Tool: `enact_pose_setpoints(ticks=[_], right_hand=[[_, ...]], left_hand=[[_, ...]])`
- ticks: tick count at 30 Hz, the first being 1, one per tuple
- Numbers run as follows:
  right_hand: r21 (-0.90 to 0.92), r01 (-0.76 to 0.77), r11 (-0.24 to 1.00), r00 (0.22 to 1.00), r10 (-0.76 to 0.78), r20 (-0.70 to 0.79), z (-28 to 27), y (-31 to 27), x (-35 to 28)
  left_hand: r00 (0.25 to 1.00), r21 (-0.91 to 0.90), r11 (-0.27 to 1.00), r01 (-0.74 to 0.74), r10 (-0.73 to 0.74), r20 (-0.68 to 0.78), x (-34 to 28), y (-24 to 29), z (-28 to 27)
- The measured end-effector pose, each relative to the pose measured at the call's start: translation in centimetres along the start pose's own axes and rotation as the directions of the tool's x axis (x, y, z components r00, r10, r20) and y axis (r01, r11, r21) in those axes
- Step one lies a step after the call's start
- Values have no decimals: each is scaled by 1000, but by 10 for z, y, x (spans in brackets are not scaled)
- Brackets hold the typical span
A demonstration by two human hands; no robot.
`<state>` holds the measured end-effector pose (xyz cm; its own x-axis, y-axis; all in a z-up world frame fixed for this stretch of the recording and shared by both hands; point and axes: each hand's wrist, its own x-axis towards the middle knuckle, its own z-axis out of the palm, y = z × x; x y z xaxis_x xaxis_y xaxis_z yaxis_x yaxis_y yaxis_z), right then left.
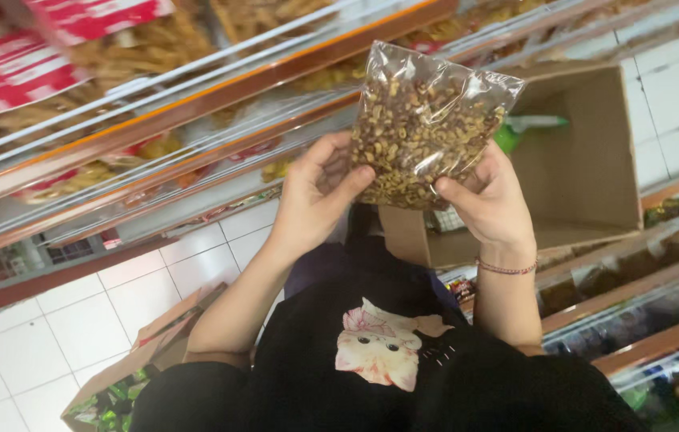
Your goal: The person sprays and wipes store shelves with a cloth. They then take snack bags from a cardboard box and arrange them onto the shelves.
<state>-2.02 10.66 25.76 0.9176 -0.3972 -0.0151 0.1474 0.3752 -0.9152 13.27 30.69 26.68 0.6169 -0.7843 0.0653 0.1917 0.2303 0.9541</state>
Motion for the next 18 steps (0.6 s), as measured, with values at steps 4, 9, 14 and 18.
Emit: enact_pose_setpoints(ticks=[4,9,14,18], right_hand=[[-12,-30,999,998,31,59,68,16,15],[-69,-70,995,963,86,256,180,47,28],[-111,-31,993,921,72,383,282,88,33],[-108,-24,994,883,72,464,350,126,35]], left_hand=[[998,60,998,32,-28,-62,-51,39,-61],[971,113,993,-28,54,-233,-134,83,-137],[901,158,979,-127,181,-395,-213,114,-203],[785,615,788,19,370,-498,-270,134,-255]])
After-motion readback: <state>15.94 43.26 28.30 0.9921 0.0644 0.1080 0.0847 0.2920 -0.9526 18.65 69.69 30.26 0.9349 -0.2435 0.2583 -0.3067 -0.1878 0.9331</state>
